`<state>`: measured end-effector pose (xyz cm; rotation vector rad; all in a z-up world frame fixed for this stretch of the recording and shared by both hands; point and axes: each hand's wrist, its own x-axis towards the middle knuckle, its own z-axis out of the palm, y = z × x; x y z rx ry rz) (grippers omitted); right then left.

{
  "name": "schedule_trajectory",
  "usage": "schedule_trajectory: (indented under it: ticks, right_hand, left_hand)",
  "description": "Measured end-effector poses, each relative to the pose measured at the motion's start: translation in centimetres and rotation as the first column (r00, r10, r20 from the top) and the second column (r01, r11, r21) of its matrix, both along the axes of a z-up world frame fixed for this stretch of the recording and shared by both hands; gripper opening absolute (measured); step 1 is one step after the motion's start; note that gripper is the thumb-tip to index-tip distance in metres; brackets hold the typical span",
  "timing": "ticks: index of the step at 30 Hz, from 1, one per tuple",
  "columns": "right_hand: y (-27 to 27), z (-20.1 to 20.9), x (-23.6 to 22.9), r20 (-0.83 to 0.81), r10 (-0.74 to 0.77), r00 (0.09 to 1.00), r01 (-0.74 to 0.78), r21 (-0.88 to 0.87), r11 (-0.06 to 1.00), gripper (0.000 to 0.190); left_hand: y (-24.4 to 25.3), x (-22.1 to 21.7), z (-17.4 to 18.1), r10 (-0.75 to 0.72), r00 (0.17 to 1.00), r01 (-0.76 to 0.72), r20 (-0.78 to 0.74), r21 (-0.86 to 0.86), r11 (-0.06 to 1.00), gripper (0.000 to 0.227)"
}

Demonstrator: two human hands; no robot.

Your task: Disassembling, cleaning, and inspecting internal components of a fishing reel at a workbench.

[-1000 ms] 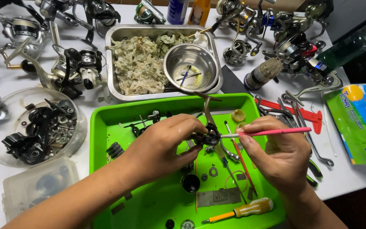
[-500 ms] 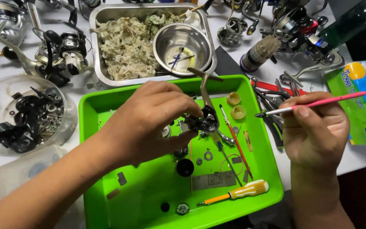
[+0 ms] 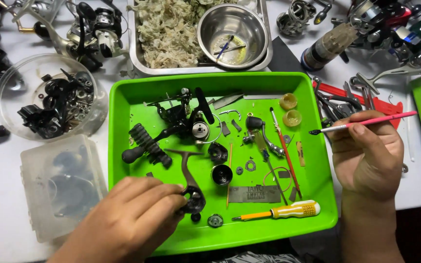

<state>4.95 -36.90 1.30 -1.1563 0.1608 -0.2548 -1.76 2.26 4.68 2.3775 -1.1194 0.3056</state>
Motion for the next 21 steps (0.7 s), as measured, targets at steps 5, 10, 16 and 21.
schedule_trajectory:
  ticks: [5,10,16,21]
  right_hand:
    - [0.8,0.0,0.3,-0.001,-0.008,1.0,0.008,0.046,0.999,0.014]
    - [1.1,-0.2,0.3,-0.013,-0.02,1.0,0.02,0.016,1.0,0.014]
    - [1.1,-0.6,0.4,-0.013,-0.033,0.999,0.033,0.012,0.999,0.016]
    - [0.8,-0.7,0.3,-0.008,0.008,1.0,-0.008,0.063,0.998,0.013]
  left_hand:
    - [0.1,-2.3,-4.3,0.074,0.994,-0.068,-0.086,0.072,0.995,0.023]
    - [-0.6,-2.2,-5.9,0.101,0.966,-0.071,-0.237,0.135,0.988,0.018]
    - [-0.4,-2.1,-5.8,0.136,0.968,-0.106,-0.211,0.148,0.983,0.027]
    - [-2.4,-0.6,-0.2,0.128,0.98,-0.15,0.151,0.142,0.979,0.028]
